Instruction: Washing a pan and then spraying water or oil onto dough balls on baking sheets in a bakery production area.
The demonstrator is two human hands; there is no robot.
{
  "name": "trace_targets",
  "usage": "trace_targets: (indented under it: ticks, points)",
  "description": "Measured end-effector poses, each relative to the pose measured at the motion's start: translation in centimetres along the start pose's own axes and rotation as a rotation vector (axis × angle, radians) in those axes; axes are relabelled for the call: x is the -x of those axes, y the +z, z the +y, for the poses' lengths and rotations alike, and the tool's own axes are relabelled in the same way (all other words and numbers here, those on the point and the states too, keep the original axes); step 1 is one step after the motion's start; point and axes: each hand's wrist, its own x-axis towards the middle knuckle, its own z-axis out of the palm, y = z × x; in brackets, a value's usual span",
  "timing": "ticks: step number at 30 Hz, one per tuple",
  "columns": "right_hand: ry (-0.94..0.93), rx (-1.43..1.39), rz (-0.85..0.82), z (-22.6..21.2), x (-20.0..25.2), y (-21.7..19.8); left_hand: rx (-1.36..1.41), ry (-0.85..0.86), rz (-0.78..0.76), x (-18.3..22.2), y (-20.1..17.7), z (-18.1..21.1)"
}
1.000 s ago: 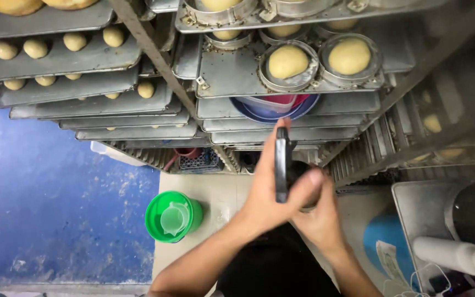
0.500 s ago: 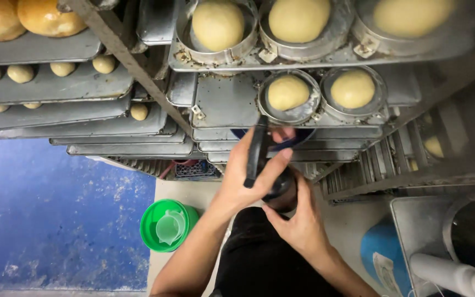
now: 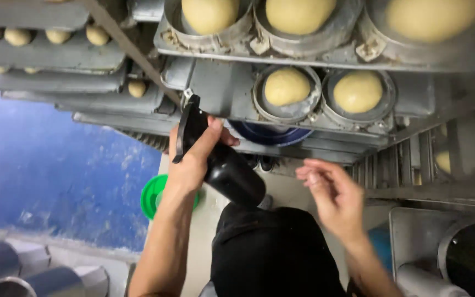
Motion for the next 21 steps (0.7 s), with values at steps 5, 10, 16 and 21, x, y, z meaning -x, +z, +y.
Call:
trace_targets:
  ticks: [5,10,16,21]
  points:
    - [-0.292,0.325,0.052,-6.1,-2.2,-3.5,-0.112,0.173,0.007,1.4,2.2,0.3]
    - [-0.663,0.664,-0.038,-12.0,-7.1,-1.4,-0.353,0.251,0.049,4.6,2.5,-2.3]
    - [-0.797,1.014,-0.218,-10.3,-11.7,1.8,-0.305,0.2,0.096,6.2,3.1,-2.2]
    - [-0.764,1.211,-0.28,-9.7,-11.1,2.8,-0.236,0.305,0.077,6.1,3.1,-0.6]
